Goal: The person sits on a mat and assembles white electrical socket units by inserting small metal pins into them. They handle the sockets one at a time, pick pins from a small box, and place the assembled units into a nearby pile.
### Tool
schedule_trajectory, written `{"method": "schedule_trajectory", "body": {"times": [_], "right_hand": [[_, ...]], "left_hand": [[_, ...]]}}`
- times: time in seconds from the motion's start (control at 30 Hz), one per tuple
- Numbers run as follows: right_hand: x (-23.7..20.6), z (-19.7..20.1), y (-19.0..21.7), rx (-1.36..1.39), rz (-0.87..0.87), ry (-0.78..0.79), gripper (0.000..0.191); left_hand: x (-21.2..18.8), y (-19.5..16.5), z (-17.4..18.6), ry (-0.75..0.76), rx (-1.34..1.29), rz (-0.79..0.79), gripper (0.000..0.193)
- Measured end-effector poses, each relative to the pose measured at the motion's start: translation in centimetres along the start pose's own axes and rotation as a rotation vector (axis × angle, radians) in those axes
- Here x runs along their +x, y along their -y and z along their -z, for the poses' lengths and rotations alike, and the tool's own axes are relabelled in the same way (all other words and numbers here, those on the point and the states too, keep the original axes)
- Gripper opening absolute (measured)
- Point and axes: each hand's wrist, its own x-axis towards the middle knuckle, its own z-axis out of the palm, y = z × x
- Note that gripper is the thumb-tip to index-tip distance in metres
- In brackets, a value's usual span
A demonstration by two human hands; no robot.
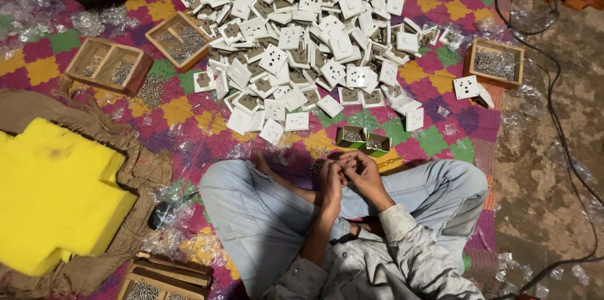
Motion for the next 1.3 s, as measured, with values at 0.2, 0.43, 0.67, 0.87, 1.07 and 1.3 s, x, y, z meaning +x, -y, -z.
{"method": "schedule_trajectory", "body": {"times": [0.2, 0.43, 0.67, 0.87, 1.07, 1.3], "right_hand": [[0.0, -0.1, 0.2, -0.028, 0.024, -0.002, 0.024], [-0.2, -0.3, 0.6, 0.016, -0.010, 0.019, 0.026], [-0.1, 0.1, -0.2, -0.044, 0.033, 0.001, 0.023], [0.0, 0.0, -0.4, 0.024, 0.024, 0.018, 0.021], [-0.1, -0.2, -0.1, 0.016, 0.007, 0.016, 0.022], [-0.3, -0.3, 0.3, 0.025, -0.030, 0.005, 0.024]], "left_hand": [[-0.8, -0.7, -0.3, 0.021, 0.119, -0.148, 0.031], [-1.0, -1.0, -0.1, -0.051, 0.053, -0.004, 0.045], [-0.1, 0.6, 0.4, -0.032, -0.038, -0.016, 0.042], [0.1, 1.2, 0.6, 0.008, -0.018, -0.070, 0.027], [-0.4, 0.4, 0.3, 0.003, 0.027, -0.069, 0.033], [-0.9, 0.0, 0.2, -0.045, -0.047, -0.025, 0.038]]}}
